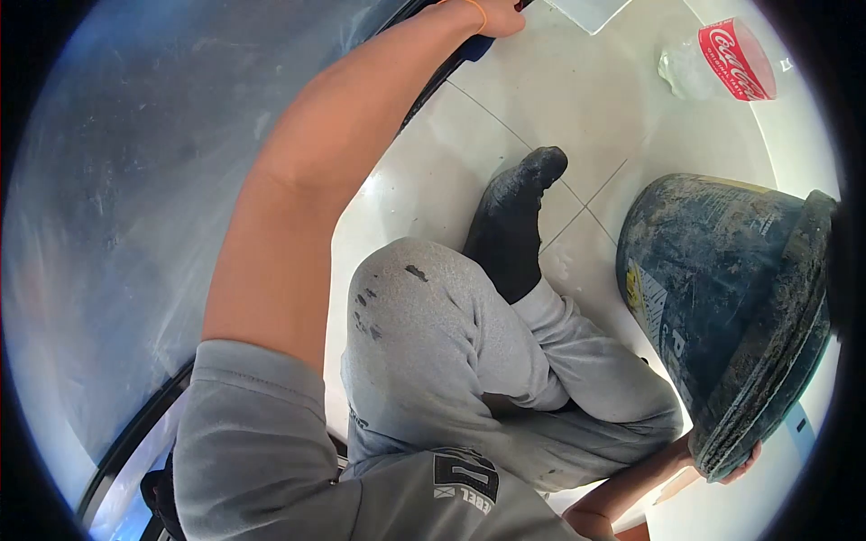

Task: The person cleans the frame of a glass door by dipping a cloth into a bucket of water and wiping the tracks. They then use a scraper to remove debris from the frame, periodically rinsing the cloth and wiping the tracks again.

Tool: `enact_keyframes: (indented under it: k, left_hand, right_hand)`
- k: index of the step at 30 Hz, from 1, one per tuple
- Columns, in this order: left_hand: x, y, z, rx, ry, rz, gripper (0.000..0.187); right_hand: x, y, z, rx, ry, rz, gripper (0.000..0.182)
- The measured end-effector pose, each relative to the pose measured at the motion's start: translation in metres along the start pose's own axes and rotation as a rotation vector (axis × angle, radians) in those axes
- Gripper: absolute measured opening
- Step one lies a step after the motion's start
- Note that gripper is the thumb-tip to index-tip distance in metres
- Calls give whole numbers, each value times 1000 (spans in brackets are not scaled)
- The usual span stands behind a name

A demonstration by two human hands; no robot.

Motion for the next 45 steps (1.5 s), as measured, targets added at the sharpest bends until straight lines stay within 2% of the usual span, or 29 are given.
enact_keyframes:
  k: [3,5,8,12,17,21,29,32,34,38,39,42,45]
  left_hand:
    - [26,-20,-17,-2,-7,-7,50]
    - [10,-5,-7,-32,48,-40,49]
    - [-52,27,25,-379,459,-366,49]
    - [-41,23,28,-287,339,-430,49]
    - [-33,19,27,-217,283,-433,50]
    - [-29,15,22,-179,241,-423,52]
    - [-40,17,14,-234,127,-367,55]
    - [-45,8,-1,-253,101,-286,56]
    - [-29,-12,-19,-213,41,-163,59]
    - [3,-21,-17,-22,49,-241,59]
    - [-12,-4,-1,3,111,-259,57]
    - [-15,6,8,152,101,-317,56]
    - [-25,15,14,129,65,-259,53]
  right_hand:
    - [2,-1,-2,-25,18,-11,64]
    - [-2,0,5,24,13,-2,63]
    - [-9,4,16,89,-17,12,63]
    - [-11,5,19,137,-54,5,63]
    - [8,-4,-12,-32,-11,-21,67]
    - [2,-1,2,68,-34,-14,69]
    - [3,2,0,7,0,25,68]
    - [-2,4,8,39,-16,39,69]
    - [-10,8,20,69,-65,28,69]
    - [3,2,3,81,-16,40,69]
    - [4,2,2,87,-6,42,69]
    - [-1,3,7,134,-44,35,75]
    - [-2,1,7,112,-40,33,84]
Point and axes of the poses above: each hand's wrist, its own x-axis towards the middle knuckle, its own y-axis out of the back of the hand, z = x × y, the point moved 8 cm from there along x, towards the middle knuckle, and after that the axes turned 6 degrees about -x, right-handed, at the moved point
